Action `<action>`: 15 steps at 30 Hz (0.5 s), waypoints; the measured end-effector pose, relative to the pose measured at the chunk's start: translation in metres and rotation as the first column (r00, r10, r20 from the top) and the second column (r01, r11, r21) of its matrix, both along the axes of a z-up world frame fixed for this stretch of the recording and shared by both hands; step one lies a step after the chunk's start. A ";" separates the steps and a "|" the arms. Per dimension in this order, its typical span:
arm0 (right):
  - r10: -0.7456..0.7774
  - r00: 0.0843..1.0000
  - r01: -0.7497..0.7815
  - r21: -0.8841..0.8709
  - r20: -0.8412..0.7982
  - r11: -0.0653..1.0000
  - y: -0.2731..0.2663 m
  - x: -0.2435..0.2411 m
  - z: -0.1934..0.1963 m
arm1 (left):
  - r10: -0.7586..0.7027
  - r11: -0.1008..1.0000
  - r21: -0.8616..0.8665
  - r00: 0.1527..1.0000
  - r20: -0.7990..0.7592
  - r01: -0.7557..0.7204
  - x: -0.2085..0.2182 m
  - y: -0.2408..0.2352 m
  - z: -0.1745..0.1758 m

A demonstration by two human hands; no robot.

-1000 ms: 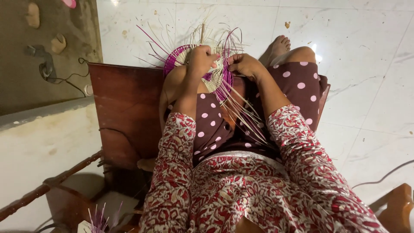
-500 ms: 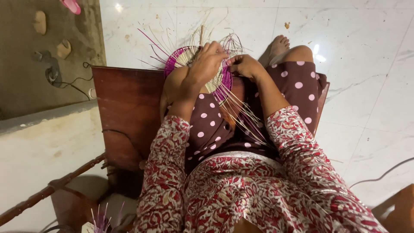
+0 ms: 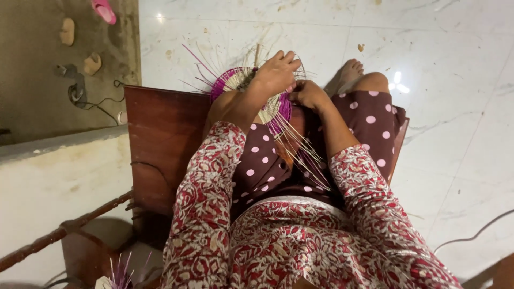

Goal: The person is weaving a basket using natural fibers and purple strands. They are sitting cross-legged on a chair, manipulating the materials with their hands to create the basket's structure.

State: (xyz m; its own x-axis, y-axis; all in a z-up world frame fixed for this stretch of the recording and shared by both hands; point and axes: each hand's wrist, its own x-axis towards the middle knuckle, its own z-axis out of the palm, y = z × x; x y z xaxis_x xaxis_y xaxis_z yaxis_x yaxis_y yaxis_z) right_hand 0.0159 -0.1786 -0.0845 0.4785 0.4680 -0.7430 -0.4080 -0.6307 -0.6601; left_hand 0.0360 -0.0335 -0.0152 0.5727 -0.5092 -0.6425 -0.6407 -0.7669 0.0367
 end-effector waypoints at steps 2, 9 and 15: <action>-0.037 0.999 0.038 0.011 -0.021 0.999 0.000 -0.001 -0.006 | -0.027 0.999 0.020 0.999 0.024 0.027 0.002 0.002 -0.010; 0.008 0.999 -0.009 -0.029 -0.039 1.000 0.002 0.000 -0.028 | 0.403 0.912 -0.049 0.912 -0.082 -0.407 0.027 0.000 0.010; -0.061 0.996 0.066 0.069 -0.070 0.995 0.001 -0.007 -0.051 | -0.029 0.997 0.080 0.897 0.442 -0.006 0.079 0.031 -0.024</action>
State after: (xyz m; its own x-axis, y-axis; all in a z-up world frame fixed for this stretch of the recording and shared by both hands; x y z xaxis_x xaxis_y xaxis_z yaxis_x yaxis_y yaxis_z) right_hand 0.0094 -0.1780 -0.1351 0.4581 0.4912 -0.7409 -0.4912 -0.5548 -0.6715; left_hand 0.1148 -0.0027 -0.0395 0.8013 -0.4767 -0.3615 -0.5857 -0.7483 -0.3115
